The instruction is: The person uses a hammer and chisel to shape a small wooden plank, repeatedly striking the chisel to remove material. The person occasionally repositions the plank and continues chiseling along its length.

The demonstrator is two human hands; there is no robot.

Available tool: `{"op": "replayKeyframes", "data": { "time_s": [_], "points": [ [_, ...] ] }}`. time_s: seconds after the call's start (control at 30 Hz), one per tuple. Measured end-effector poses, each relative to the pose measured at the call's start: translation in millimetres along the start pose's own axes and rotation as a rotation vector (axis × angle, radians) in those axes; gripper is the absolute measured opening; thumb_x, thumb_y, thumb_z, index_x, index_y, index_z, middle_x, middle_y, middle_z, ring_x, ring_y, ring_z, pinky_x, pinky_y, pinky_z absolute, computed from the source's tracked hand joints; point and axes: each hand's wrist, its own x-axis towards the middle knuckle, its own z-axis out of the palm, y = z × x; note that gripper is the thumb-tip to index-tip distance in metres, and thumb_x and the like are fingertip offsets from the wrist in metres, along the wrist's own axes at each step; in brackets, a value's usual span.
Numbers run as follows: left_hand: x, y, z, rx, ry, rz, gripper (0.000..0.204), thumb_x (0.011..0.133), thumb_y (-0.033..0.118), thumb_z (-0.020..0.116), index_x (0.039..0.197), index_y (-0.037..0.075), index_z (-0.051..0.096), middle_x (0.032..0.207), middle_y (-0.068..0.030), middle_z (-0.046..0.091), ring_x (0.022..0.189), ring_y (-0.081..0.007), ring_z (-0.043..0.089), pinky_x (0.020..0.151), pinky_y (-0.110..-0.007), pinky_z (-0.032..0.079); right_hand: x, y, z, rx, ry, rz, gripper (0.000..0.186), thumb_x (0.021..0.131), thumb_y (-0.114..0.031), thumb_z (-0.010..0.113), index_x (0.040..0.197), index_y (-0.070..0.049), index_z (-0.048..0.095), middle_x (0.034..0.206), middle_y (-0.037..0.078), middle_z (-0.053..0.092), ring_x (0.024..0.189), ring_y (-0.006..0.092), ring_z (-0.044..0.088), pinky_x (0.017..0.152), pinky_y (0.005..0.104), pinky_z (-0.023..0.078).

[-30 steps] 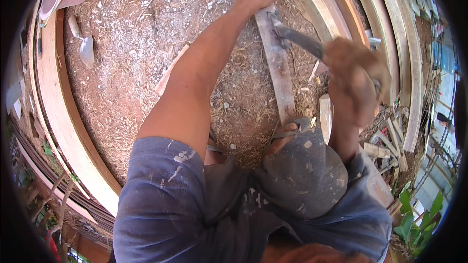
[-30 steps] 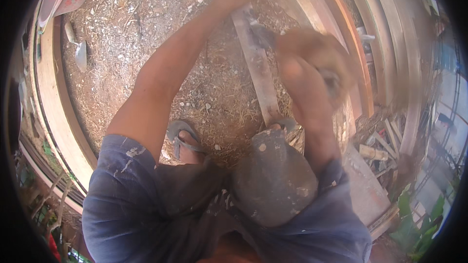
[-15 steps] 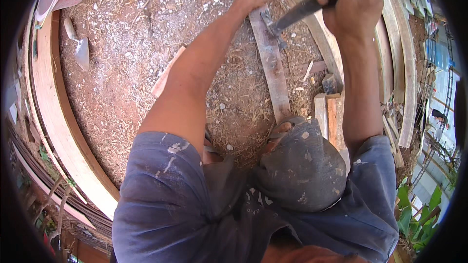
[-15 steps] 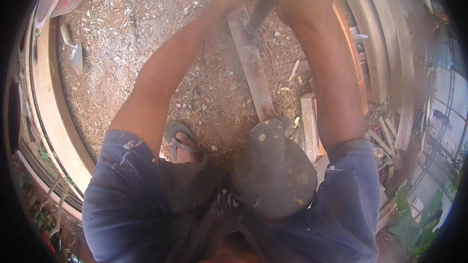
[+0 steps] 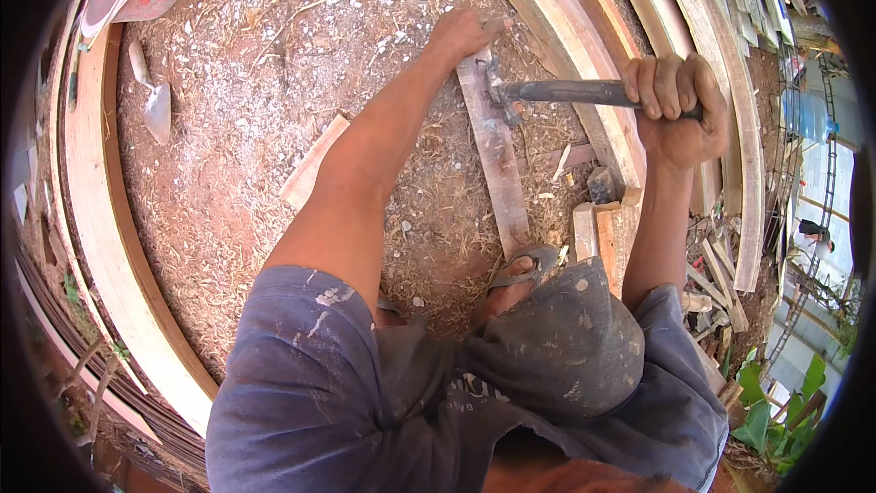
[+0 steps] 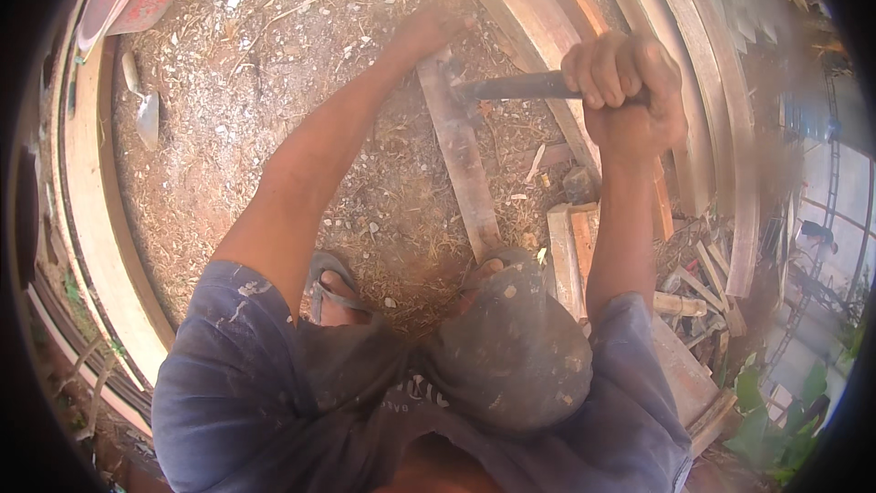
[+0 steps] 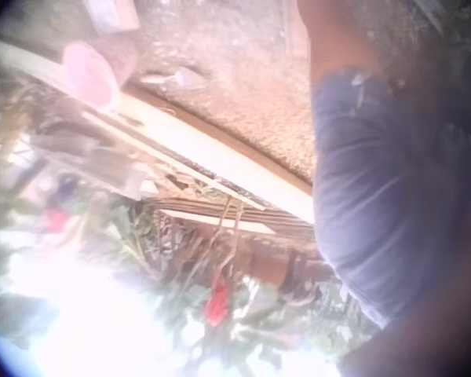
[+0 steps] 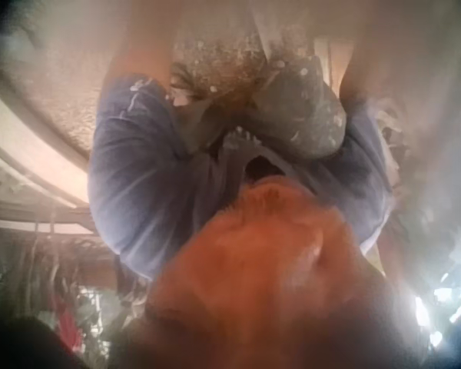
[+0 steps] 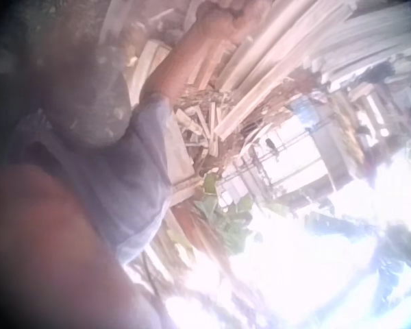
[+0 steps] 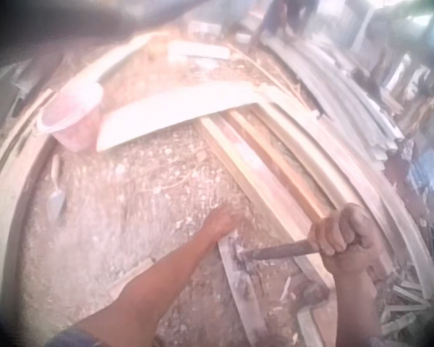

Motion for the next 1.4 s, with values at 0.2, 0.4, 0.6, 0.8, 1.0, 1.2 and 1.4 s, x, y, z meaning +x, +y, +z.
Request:
{"op": "replayKeyframes", "data": {
  "time_s": [0.2,0.4,0.6,0.8,1.0,1.2,1.4],
  "points": [
    [-4.3,-6.2,-3.5,-0.152,-0.026,0.144,0.077,0.094,0.074,0.038,0.113,0.009,0.073,0.114,-0.0207,0.07,0.112,-0.0399,0.063,0.102,-0.051,0.046,-28.4,3.1,8.7,0.078,-0.065,-0.124,0.038,0.103,-0.029,0.037,0.07,-0.011,0.041,0.061,0.001,0.039,0.057,0.0164,0.038,0.06,0.0352,0.036],
    [14.8,-10.2,14.1,0.067,0.191,0.202,0.071,0.094,0.071,0.04,0.108,0.012,0.076,0.108,-0.024,0.07,0.111,-0.0428,0.062,0.101,-0.051,0.047,-23.8,0.7,11.7,-0.022,0.008,-0.164,0.034,0.1,-0.021,0.047,0.069,-0.008,0.043,0.06,0.006,0.046,0.052,0.0165,0.04,0.054,0.0355,0.036],
    [22.5,-24.3,22.4,0.024,0.192,0.184,0.07,0.09,0.072,0.047,0.108,0.012,0.077,0.107,-0.027,0.07,0.102,-0.0448,0.065,0.095,-0.051,0.049,0.6,8.3,20.1,0.022,0.041,-0.072,0.033,0.099,-0.017,0.048,0.067,-0.008,0.043,0.057,0.005,0.043,0.051,0.0158,0.041,0.052,0.033,0.035],
    [4.8,34.2,33.3,0.066,0.126,0.186,0.07,0.091,0.069,0.047,0.102,0.007,0.076,0.102,-0.0244,0.071,0.1,-0.0421,0.067,0.093,-0.048,0.05,-53.1,-17.6,13.5,-0.127,0.062,-0.213,0.037,0.104,-0.03,0.036,0.071,-0.015,0.042,0.059,0.0,0.04,0.052,0.0147,0.038,0.062,0.0358,0.036],
    [10.8,-3.3,18.9,0.071,0.325,0.245,0.064,0.093,0.064,0.048,0.099,0.007,0.076,0.101,-0.0215,0.072,0.097,-0.0438,0.066,0.089,-0.05,0.051,-4.5,1.7,12.3,-0.11,0.065,-0.022,0.04,0.102,-0.027,0.043,0.064,-0.014,0.037,0.055,0.001,0.035,0.051,0.0146,0.037,0.061,0.0335,0.037],
    [0.3,4.1,28.3,0.007,0.138,0.29,0.06,0.09,0.055,0.053,0.123,0.006,0.066,0.124,-0.0264,0.061,0.121,-0.0363,0.056,0.104,-0.043,0.043,-59.9,11.9,-7.2,0.119,0.416,0.036,0.039,0.102,-0.033,0.048,0.069,-0.014,0.045,0.063,0.003,0.051,0.056,0.0164,0.048,0.064,0.0322,0.039],
    [39.4,-2.5,4.3,0.154,0.382,0.303,0.076,0.091,0.07,0.05,0.108,-0.001,0.073,0.125,-0.0269,0.064,0.116,-0.046,0.06,0.102,-0.048,0.048,-27.7,-4.2,11.3,-0.038,-0.025,-0.132,0.035,0.099,-0.029,0.045,0.068,-0.015,0.038,0.054,-0.001,0.036,0.05,0.0132,0.037,0.055,0.0329,0.033]
  ]
}}
